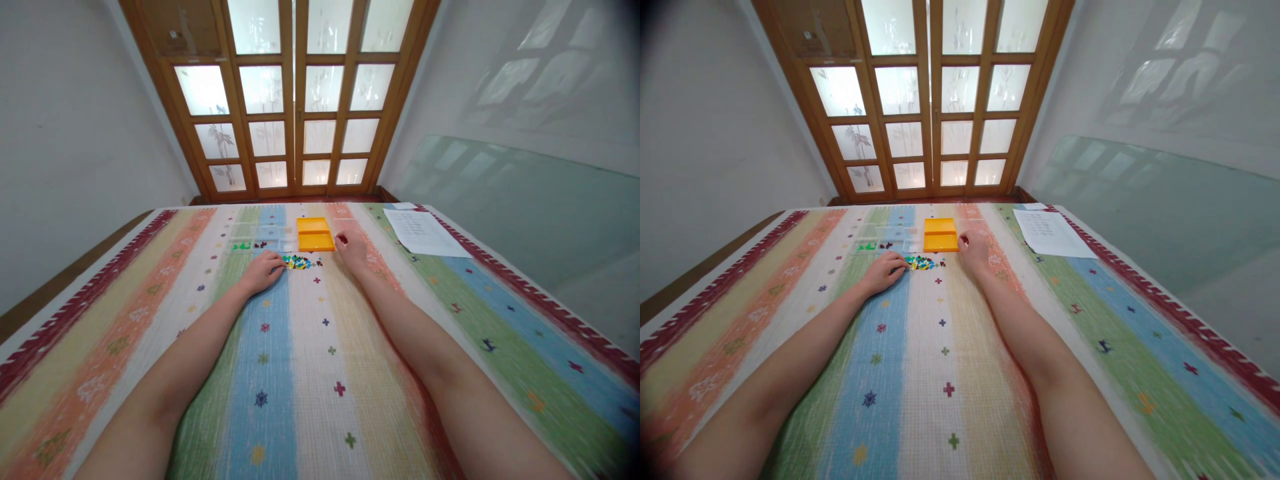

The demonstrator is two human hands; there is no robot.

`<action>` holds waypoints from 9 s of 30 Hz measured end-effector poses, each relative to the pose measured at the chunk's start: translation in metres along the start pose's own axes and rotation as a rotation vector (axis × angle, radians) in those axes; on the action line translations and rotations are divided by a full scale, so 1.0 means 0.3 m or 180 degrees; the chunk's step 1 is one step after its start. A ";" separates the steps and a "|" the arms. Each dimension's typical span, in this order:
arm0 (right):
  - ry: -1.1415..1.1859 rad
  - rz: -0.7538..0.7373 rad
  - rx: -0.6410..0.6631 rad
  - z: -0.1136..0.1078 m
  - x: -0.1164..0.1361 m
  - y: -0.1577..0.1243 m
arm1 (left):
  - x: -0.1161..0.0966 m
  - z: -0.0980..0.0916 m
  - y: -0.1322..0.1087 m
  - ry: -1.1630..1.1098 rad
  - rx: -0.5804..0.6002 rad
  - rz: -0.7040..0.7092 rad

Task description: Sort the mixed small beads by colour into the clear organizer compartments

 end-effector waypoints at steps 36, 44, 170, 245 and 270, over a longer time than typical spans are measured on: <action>0.0081 -0.0110 0.0169 0.039 -0.016 -0.006 | 0.011 0.005 -0.001 -0.0072 0.0023 -0.0069; -0.0352 -0.0780 0.1467 0.163 0.143 -0.119 | 0.012 0.004 -0.002 -0.0092 0.0053 -0.0083; -0.0131 -0.1401 0.1607 0.187 0.248 -0.190 | 0.400 -0.071 -0.191 -0.1480 -0.2087 -0.2271; -0.0119 -0.1421 0.1601 0.202 0.225 -0.184 | 0.601 -0.154 -0.353 -0.1912 -0.3068 -0.2423; -0.0086 -0.1463 0.1591 0.209 0.220 -0.184 | 0.370 -0.062 -0.165 -0.1113 -0.0679 -0.1297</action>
Point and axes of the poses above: each hand's wrist, its own y-axis towards the middle knuckle, its own z-axis out of the palm, x = y × z, the point moved 10 cm from there along y, towards the middle knuckle, and after that the axes turned 8 degrees about z, right-handed, at the moved point
